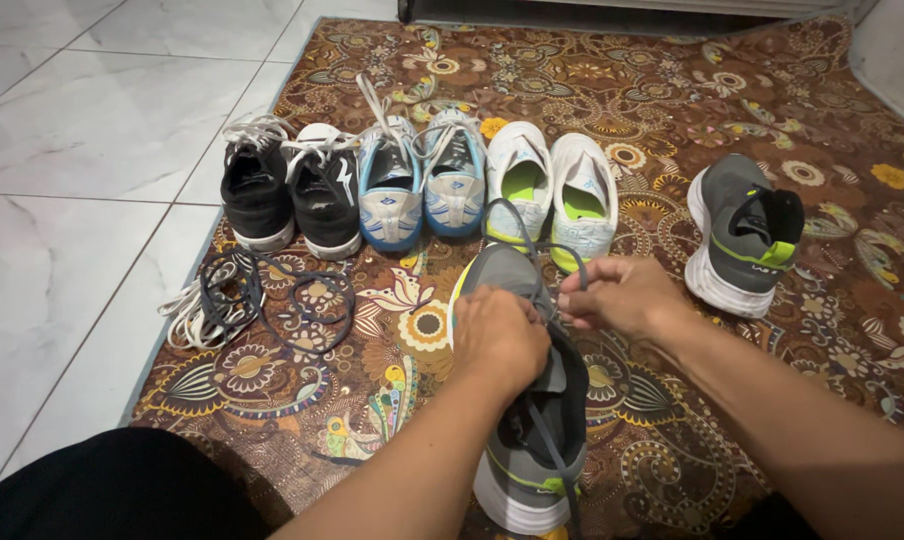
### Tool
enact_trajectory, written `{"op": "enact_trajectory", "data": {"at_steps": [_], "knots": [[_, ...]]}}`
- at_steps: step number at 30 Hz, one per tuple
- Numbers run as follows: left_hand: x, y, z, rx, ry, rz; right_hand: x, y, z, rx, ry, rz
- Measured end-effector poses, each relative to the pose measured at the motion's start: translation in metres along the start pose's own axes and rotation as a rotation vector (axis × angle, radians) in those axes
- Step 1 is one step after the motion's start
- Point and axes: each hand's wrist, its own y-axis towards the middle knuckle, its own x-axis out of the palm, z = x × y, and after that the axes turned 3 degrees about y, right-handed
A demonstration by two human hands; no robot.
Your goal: The person sits on a patterned rug and laces a gray and neon green sneaker. They thread the laces through the eyelets, pull them tight, and tie a knot, repeating the process to secure the shoe.
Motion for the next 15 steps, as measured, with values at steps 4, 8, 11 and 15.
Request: {"op": "enact_trajectory", "data": {"at_steps": [4,8,11,15], "knots": [[0.003,0.003,-0.003,0.028,0.002,0.022,-0.007,0.004,-0.003,-0.054,-0.612,-0.011],[0.006,0.005,-0.004,0.033,-0.012,0.047,-0.003,0.002,-0.006,-0.168,-0.661,-0.098],[0.006,0.006,-0.004,0.062,0.014,0.042,0.004,-0.006,-0.012,-0.233,-0.763,-0.091],[0.005,0.008,-0.003,0.046,0.038,0.034,0.007,-0.014,-0.028,-0.409,-0.995,-0.146]]}}
